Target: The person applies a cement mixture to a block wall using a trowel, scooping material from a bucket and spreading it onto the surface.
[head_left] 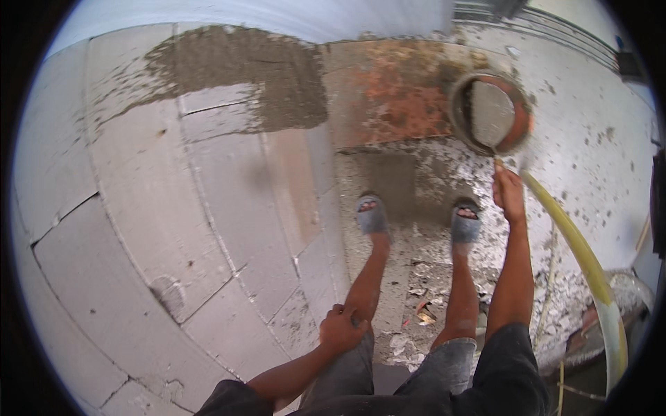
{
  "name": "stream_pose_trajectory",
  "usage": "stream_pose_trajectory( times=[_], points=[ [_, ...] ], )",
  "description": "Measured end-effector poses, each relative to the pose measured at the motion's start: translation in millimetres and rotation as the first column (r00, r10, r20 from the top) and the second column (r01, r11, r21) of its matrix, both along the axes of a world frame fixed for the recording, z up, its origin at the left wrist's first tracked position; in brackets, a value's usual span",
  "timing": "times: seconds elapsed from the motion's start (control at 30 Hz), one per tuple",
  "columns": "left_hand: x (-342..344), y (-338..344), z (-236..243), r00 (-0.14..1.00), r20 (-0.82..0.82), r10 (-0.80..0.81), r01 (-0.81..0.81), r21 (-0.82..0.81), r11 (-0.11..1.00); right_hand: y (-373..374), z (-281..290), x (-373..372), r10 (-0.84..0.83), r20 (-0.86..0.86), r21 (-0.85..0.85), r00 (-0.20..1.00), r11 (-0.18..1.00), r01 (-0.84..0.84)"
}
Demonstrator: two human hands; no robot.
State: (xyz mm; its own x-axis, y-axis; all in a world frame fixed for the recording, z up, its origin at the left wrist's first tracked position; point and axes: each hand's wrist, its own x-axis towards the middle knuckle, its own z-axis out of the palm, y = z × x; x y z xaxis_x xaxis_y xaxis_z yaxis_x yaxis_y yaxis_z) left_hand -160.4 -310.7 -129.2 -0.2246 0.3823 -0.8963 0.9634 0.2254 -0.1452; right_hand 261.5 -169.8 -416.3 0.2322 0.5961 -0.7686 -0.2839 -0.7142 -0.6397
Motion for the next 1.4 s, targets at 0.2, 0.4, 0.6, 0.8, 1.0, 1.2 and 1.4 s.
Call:
stream_pose_trajectory(
  times=[0.2,0.4,0.6,0.8,1.0,1.2,1.4],
  points=[
    [-22.6,3.0,9.9,1.000,0.016,-0.013,0.013,0.020,1.000,1.4,117.8,-35.6,-0.252,0.083,0.132,0.964,0.962,0.240],
    [-56.3,-5.7,18.2,0.996,0.083,0.009,-0.015,0.083,0.996,25.1,193.1,-126.9,-0.368,0.516,0.355,0.774,0.914,0.198],
    [-56.1,-5.2,19.9,0.989,0.133,0.066,-0.085,0.136,0.987,85.5,227.3,-374.1,-0.262,0.455,0.413,0.851,0.909,0.058],
    [-61.1,-51.1,21.5,0.992,0.111,0.052,-0.074,0.207,0.975,33.2,396.0,-448.7,0.088,-0.217,0.465,0.972,0.885,0.023],
    [-13.2,-23.0,-24.9,0.981,0.186,0.063,-0.081,0.091,0.993,-30.6,229.8,-227.8,0.212,0.482,0.202,0.850,0.917,-0.344],
    [121.1,122.8,-211.3,0.631,0.699,0.336,-0.644,0.231,0.730,-73.9,133.8,-46.9,0.183,0.687,-0.086,0.703,0.981,-0.172],
    [225.8,288.6,-323.9,0.121,0.766,0.632,-0.800,-0.302,0.519,-40.6,73.1,8.2,0.142,0.750,0.018,0.646,0.972,-0.234]
  ],
)
